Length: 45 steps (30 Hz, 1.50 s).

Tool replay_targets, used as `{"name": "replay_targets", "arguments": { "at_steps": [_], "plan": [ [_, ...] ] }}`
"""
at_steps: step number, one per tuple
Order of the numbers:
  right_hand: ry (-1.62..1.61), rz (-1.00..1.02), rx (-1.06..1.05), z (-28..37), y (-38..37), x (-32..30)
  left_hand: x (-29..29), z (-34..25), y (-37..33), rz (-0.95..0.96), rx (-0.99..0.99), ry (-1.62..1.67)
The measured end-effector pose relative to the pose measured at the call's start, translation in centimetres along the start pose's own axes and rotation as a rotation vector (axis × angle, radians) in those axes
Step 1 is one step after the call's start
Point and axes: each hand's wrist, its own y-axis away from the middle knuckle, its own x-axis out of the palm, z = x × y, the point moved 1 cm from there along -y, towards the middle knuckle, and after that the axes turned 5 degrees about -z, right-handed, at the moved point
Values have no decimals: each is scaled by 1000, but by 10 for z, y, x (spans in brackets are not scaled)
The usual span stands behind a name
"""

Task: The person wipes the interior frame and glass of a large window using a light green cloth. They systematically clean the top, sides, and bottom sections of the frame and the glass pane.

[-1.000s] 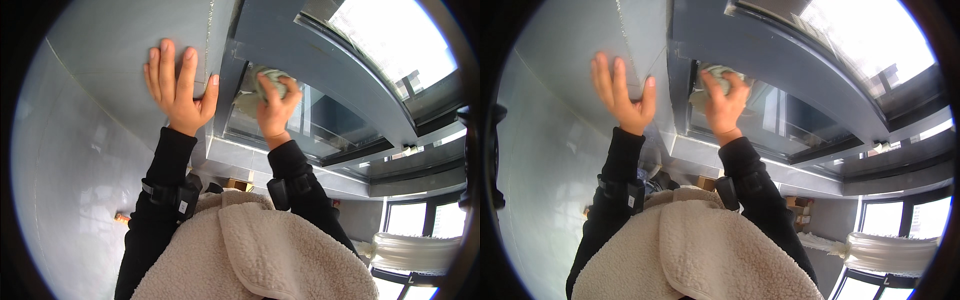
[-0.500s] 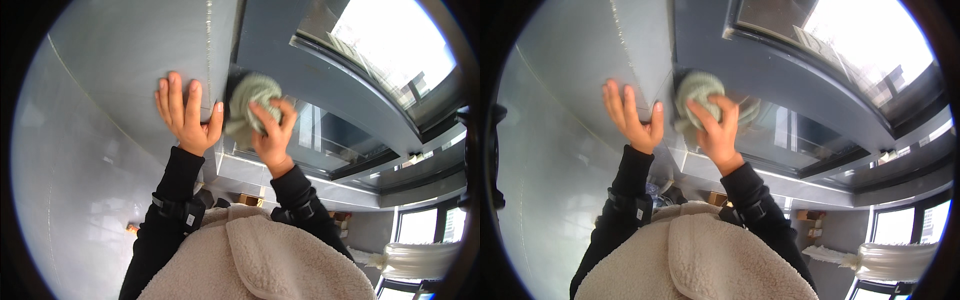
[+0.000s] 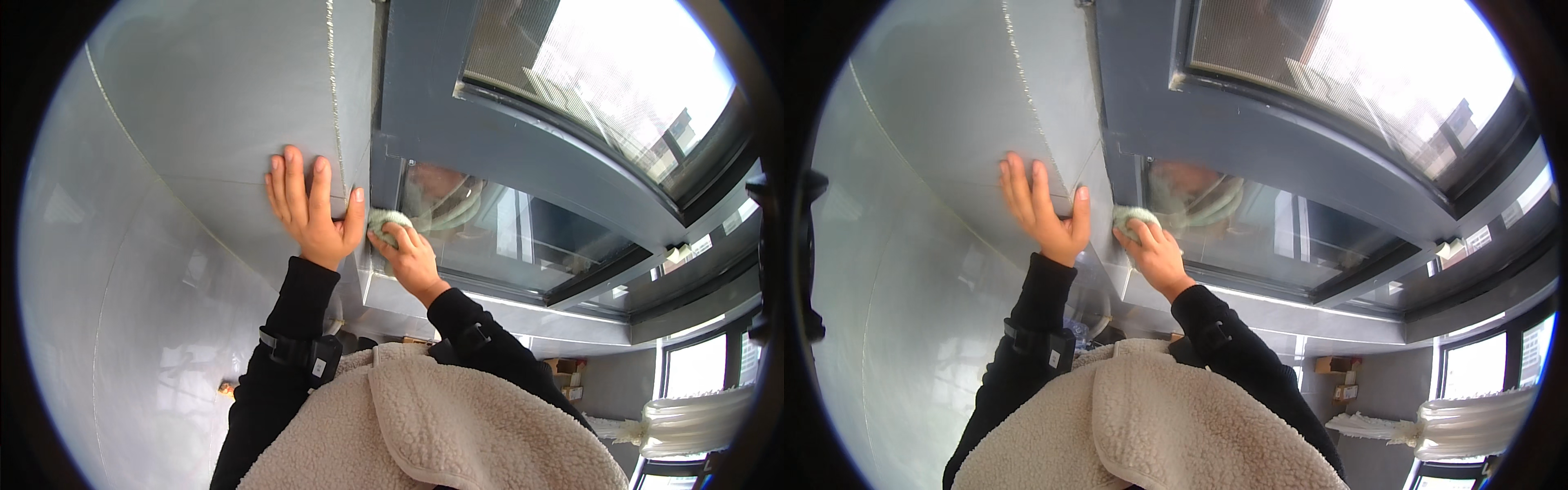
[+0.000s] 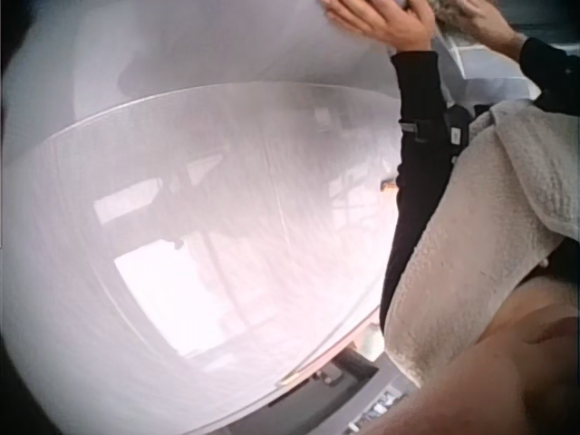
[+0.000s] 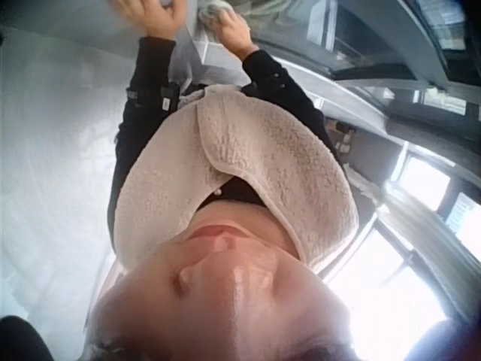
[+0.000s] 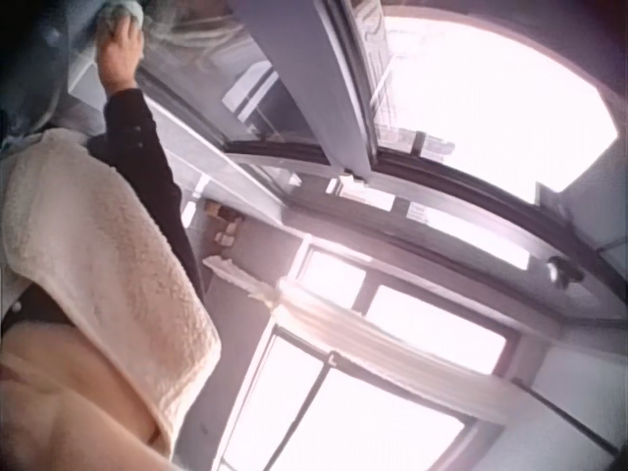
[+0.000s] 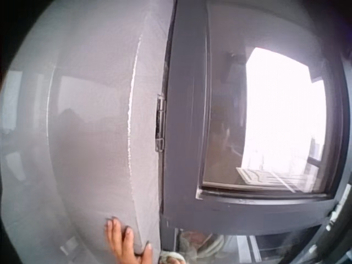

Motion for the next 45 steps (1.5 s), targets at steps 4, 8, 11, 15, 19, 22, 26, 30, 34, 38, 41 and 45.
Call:
{"name": "replay_targets", "arguments": {
  "at_steps": [4, 8, 11, 15, 19, 22, 26, 30, 34, 38, 41, 45],
  "plan": [
    [-158, -106, 125, 12, -28, -26, 2, -1, 0, -17, -9, -9],
    [32, -406, 21, 5, -92, -61, 2, -3, 0, -26, -32, -9],
    [36, -463, -5, 4, -109, -58, 3, -3, 0, -44, -32, -5],
    [27, -272, 6, 4, -70, -23, 2, -2, 1, -24, -40, -7],
    [6, -44, -7, -8, -14, 3, 1, -1, 2, -20, -42, -2],
    [-34, 170, 29, -11, 14, 9, 2, -1, 1, -36, -40, 11],
    [-22, 139, 17, -12, 17, 0, 1, -2, 0, -14, -31, 2],
    [270, -176, 158, -42, -1, -31, 0, -1, 3, 11, -24, 13],
    [451, -379, 324, -76, 9, -87, 0, 1, 5, 28, -6, 7],
    [552, -602, 409, -102, 39, -129, -1, 2, 3, 30, 1, 2],
    [645, -753, 593, -122, 62, -153, -2, 0, 3, 39, -13, 14],
    [534, -954, 847, -134, 59, -160, -5, 0, 5, 82, -31, 28]
  ]
}}
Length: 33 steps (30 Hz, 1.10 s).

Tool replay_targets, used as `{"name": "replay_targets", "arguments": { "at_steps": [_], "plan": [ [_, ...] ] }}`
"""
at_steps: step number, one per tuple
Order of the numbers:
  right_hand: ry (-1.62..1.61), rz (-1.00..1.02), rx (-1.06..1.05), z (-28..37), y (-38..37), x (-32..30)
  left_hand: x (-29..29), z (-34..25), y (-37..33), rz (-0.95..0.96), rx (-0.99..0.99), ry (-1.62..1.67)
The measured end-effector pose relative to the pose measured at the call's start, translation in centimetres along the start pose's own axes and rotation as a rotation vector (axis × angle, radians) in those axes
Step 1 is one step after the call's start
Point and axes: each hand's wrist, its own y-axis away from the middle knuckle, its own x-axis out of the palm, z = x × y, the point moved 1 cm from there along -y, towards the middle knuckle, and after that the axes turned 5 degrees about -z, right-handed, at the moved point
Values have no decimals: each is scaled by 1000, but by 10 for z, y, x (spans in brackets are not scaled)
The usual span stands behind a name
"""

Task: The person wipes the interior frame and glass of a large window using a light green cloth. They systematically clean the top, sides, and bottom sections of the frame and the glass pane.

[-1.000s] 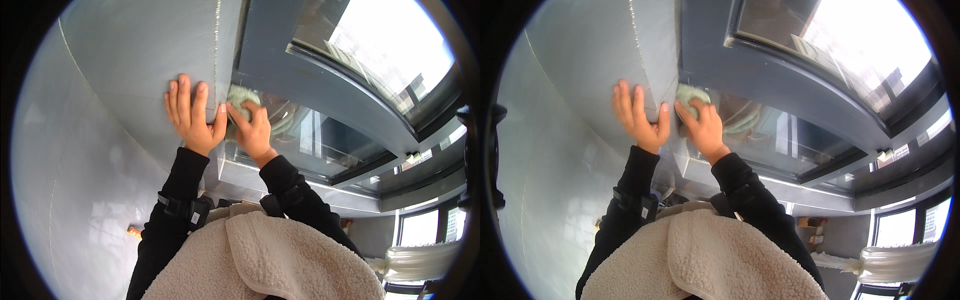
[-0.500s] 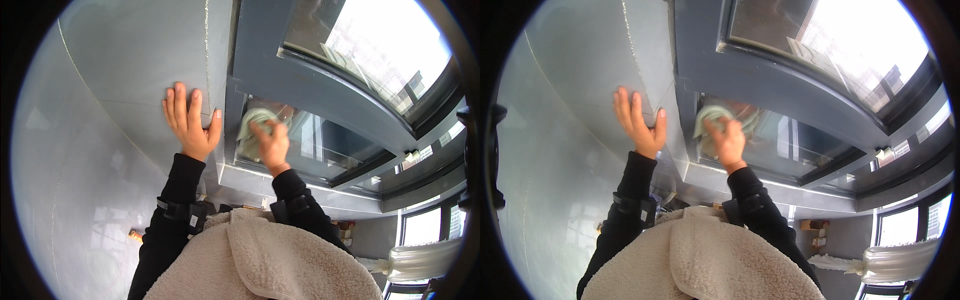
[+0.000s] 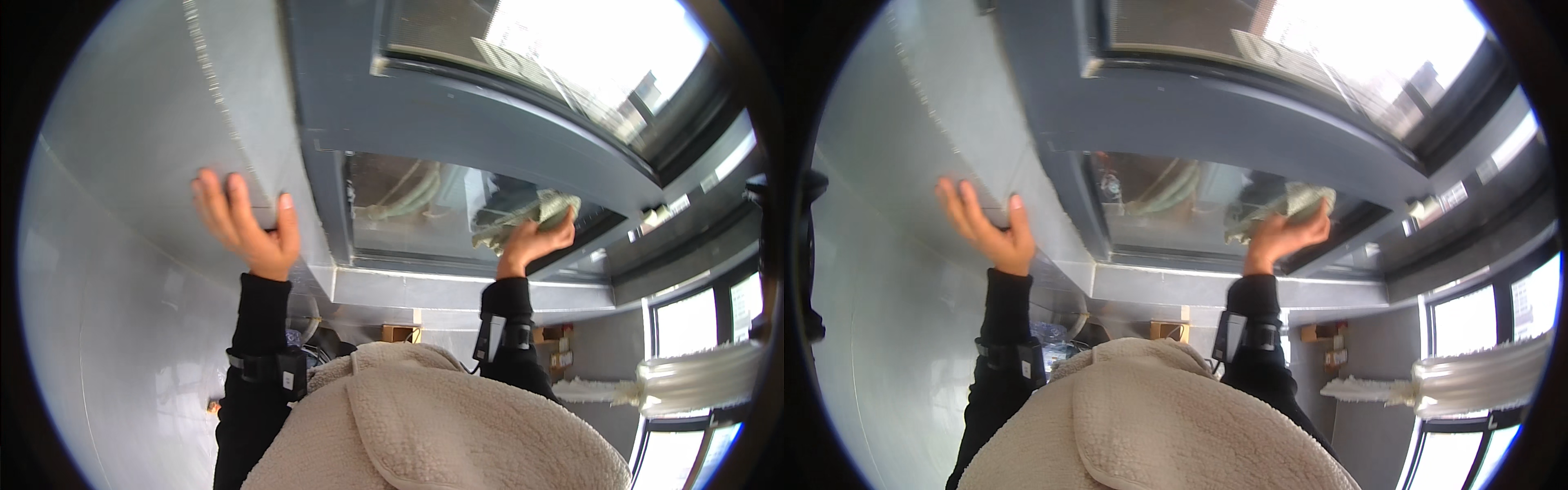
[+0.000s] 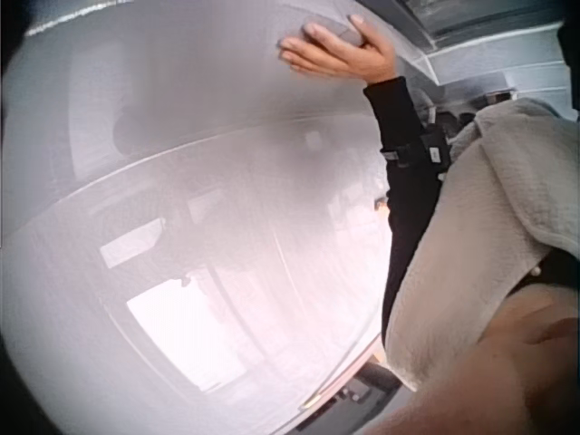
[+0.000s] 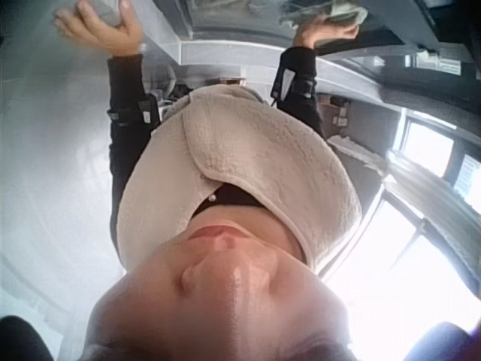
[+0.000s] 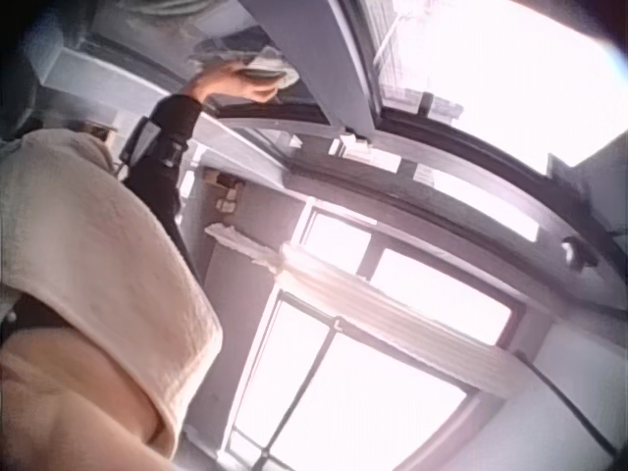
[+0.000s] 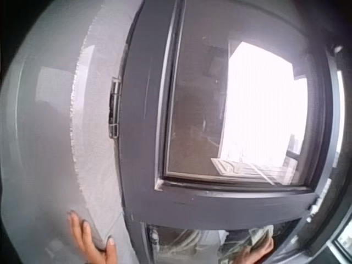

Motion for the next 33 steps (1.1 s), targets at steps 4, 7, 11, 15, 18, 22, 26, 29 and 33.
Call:
{"name": "replay_targets", "arguments": {
  "at_steps": [4, 7, 11, 15, 18, 22, 26, 29, 33],
  "plan": [
    [-125, 198, -113, 54, 47, 7, -2, 1, 1, 45, -25, -21],
    [-188, 447, -310, 85, 79, 6, -3, 0, -3, 69, 11, -47],
    [-201, 575, -593, 62, 56, 5, -2, -5, -12, 89, 96, -83],
    [-51, 475, -359, 6, 15, -12, -2, -11, -16, 100, 109, -120],
    [84, 317, -224, -42, -18, -26, -2, -14, -14, 103, 86, -140],
    [86, 189, 60, -74, -54, -49, -2, -15, -10, 106, 40, -178],
    [-13, 22, -248, -41, -88, -69, -2, -15, -7, 92, 37, -199],
    [-46, -132, -365, -3, -119, -73, -1, -14, -5, 95, 18, -209],
    [-170, -16, -209, 36, -138, -48, 4, -13, -3, 51, -2, -127]
  ]
}}
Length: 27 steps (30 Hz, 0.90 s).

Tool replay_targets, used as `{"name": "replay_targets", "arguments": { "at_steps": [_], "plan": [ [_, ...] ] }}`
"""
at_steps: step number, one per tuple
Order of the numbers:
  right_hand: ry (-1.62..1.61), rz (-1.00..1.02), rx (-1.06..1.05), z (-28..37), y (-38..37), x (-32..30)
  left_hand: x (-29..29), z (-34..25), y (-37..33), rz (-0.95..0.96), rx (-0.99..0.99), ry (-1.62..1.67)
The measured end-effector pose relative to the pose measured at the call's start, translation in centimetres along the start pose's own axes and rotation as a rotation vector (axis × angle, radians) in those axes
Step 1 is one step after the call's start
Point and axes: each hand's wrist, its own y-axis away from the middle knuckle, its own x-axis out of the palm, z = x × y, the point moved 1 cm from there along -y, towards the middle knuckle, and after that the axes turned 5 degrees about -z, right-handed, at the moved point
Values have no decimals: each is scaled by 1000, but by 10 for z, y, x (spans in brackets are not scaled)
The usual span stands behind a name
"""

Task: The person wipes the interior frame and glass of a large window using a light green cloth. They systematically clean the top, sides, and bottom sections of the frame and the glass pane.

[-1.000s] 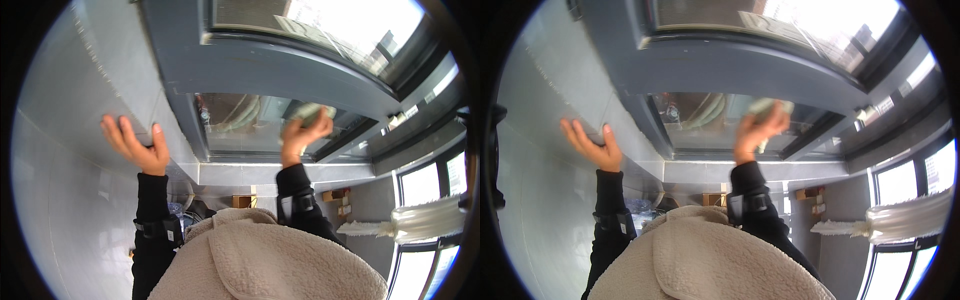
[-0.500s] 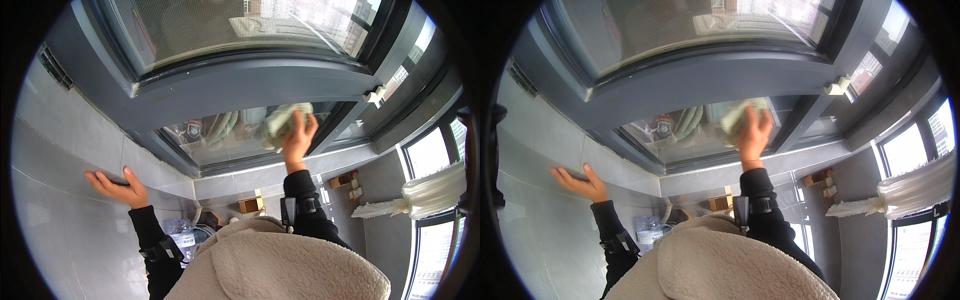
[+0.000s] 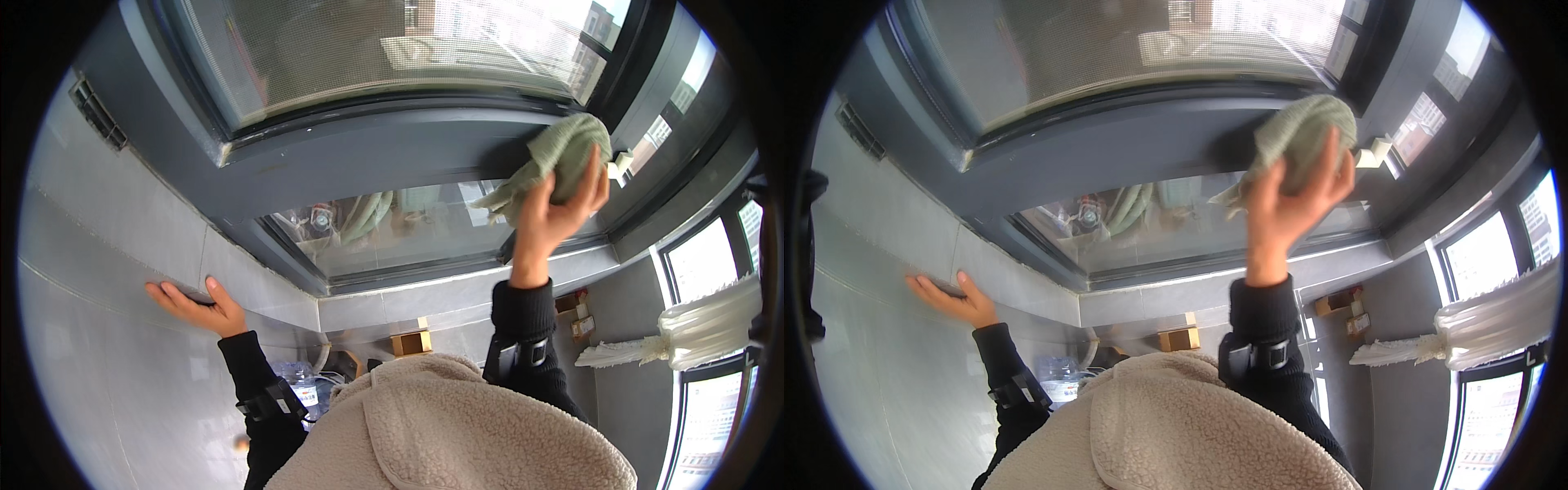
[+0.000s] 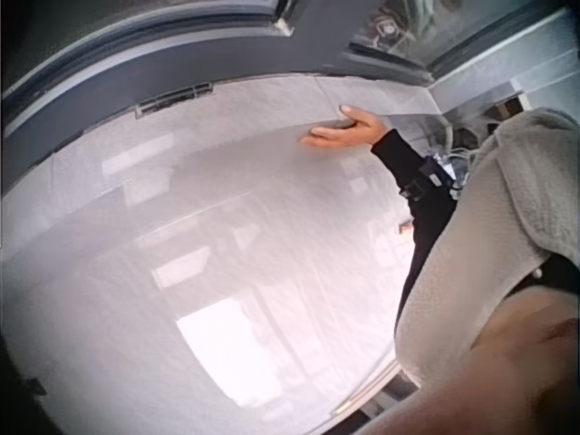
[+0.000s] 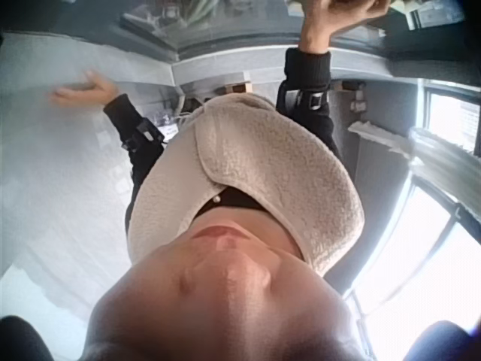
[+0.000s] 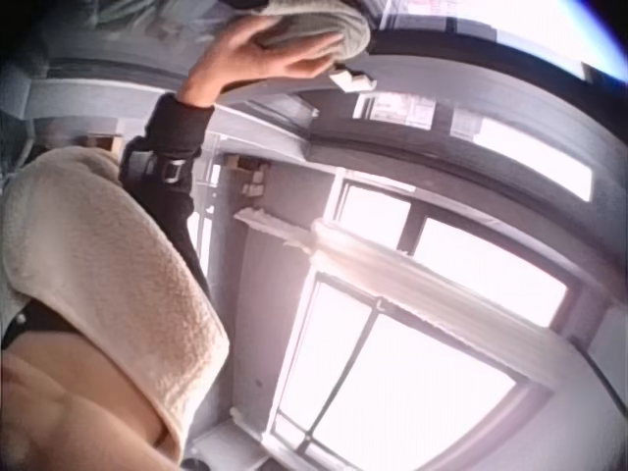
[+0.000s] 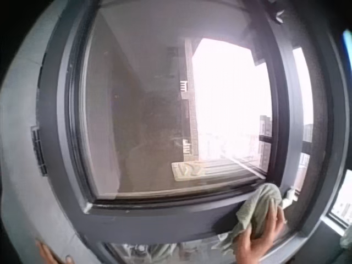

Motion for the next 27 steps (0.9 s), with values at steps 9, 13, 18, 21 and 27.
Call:
{"name": "replay_targets", "arguments": {
  "at_steps": [9, 13, 18, 21, 27],
  "plan": [
    [-198, 361, -373, 114, 83, 58, -2, 2, 3, 17, -4, -21],
    [-216, 353, -476, 93, 70, 59, -4, 4, 1, 16, 36, -25],
    [10, 136, -245, 39, 34, 30, -3, 4, 2, 3, 27, -26],
    [19, 6, -112, 22, 10, 18, -2, 1, 4, -12, -5, 1],
    [7, 139, -129, 56, 29, 37, 1, 2, 6, -25, -45, 13]
  ]
}}
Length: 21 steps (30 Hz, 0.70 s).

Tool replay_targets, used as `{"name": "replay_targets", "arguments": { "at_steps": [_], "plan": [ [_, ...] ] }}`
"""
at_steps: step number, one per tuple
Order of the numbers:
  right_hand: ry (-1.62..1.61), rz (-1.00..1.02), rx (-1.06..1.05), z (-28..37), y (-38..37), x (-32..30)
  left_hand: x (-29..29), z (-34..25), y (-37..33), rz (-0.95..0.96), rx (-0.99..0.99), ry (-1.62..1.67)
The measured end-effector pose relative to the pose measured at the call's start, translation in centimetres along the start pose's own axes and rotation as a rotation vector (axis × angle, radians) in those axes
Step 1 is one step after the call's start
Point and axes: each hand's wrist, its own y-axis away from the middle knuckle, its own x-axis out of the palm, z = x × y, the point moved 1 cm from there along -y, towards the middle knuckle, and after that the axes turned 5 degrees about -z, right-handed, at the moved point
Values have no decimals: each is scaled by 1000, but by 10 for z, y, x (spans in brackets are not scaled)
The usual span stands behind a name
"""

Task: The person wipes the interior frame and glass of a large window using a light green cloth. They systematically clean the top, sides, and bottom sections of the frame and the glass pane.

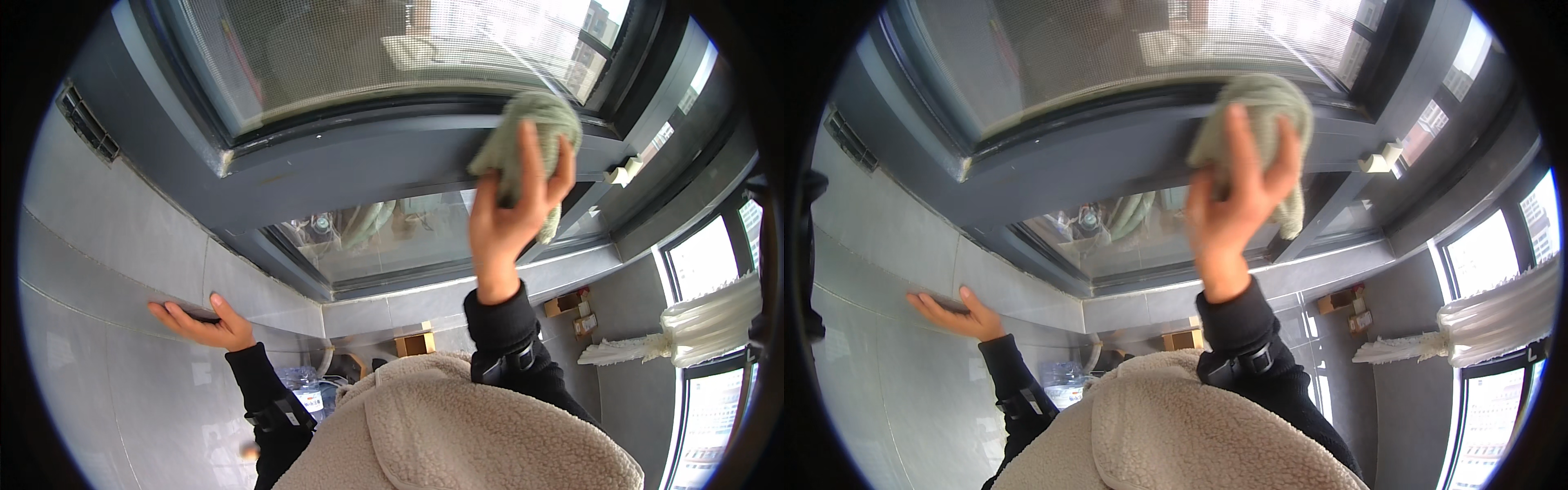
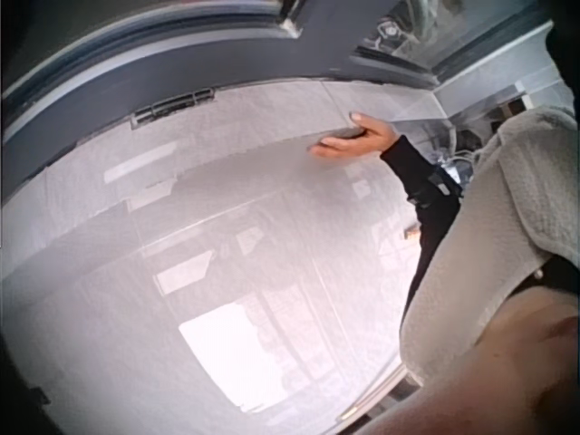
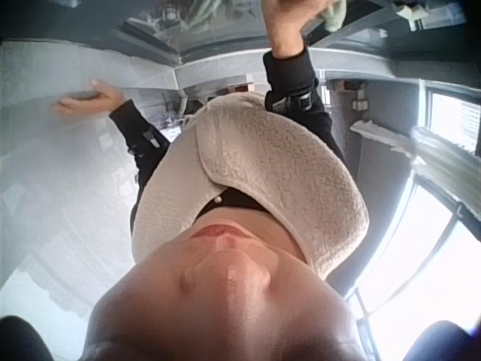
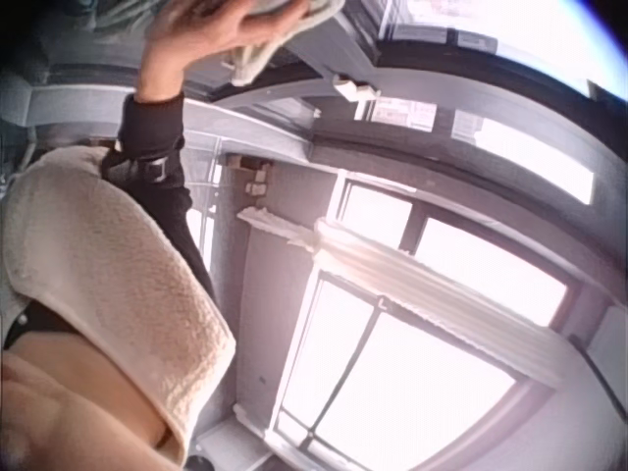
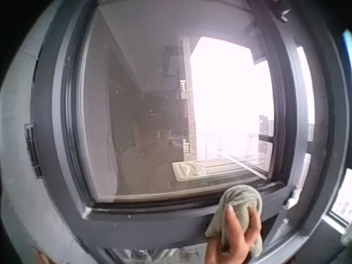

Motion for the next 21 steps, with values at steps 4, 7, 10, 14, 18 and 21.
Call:
{"name": "replay_targets", "arguments": {
  "at_steps": [4, 7, 10, 14, 18, 21],
  "plan": [
    [-120, 178, -154, 55, 18, 29, -1, 7, 5, 3, 19, -34],
    [-218, 350, -230, 102, 29, 50, -2, 10, 8, 28, 33, -16],
    [-440, 451, -400, 131, 27, 69, -3, 9, 5, 40, 42, -10],
    [-395, 342, -399, 119, 27, 69, -5, 3, -1, 58, 48, -6],
    [-123, 163, -311, 56, 28, 37, -6, 2, -1, 75, 43, -45],
    [26, 35, -190, 9, 9, 16, -4, 0, 2, 58, 13, -44]
  ]
}}
